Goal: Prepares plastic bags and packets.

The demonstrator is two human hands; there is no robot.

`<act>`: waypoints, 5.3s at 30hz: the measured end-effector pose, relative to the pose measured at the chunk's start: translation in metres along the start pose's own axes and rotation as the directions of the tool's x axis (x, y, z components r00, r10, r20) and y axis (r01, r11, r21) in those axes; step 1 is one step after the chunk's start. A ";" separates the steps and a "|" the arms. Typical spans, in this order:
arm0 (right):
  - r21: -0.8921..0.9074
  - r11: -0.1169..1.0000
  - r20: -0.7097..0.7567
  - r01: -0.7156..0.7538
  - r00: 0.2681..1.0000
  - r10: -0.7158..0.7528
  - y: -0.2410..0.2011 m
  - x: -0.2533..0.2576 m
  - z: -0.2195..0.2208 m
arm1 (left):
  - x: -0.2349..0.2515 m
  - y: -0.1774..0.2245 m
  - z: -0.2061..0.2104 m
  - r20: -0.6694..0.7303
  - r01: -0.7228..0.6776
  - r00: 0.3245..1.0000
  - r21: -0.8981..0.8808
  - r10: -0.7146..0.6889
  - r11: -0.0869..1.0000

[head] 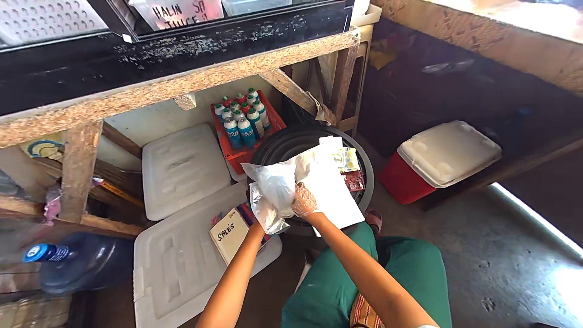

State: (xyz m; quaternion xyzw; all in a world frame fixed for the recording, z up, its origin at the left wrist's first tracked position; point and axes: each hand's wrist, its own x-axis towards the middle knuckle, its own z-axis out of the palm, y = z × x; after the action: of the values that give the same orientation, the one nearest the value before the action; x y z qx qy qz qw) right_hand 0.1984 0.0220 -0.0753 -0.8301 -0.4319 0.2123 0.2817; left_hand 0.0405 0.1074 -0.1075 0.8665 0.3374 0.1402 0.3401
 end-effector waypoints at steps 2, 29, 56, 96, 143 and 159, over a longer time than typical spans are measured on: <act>0.071 0.998 -0.064 -0.003 0.998 0.008 -0.006 -0.014 -0.014 | 0.013 0.014 -0.017 -0.097 0.135 0.985 -0.084 -0.143 0.987; 0.282 0.741 -0.702 0.609 0.658 -0.274 0.011 -0.242 -0.076 | -0.105 0.166 -0.041 -0.189 -0.669 0.569 -0.672 0.801 0.316; 0.427 0.717 -0.609 0.550 0.761 -0.221 -0.003 -0.263 -0.073 | -0.120 0.168 -0.047 0.069 -0.199 0.876 -0.851 0.478 0.486; 0.337 0.773 -0.620 0.537 0.744 -0.247 -0.020 -0.265 -0.073 | -0.119 0.149 -0.020 0.026 -0.222 0.881 -0.858 0.472 0.463; 0.367 0.748 -0.597 0.554 0.756 -0.267 -0.007 -0.262 -0.078 | -0.125 0.154 -0.026 0.119 -0.016 0.936 -0.925 0.330 0.380; 0.405 0.764 -0.524 0.502 0.812 -0.256 -0.015 -0.262 -0.074 | -0.121 0.143 -0.012 0.017 -0.129 0.902 -0.943 0.432 0.306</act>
State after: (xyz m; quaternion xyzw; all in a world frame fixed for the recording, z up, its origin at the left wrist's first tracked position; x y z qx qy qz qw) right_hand 0.0927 -0.2112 0.0189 -0.6377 -0.4450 0.0662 0.6252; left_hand 0.0162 -0.0465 -0.0023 0.5774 -0.0081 0.2443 0.7790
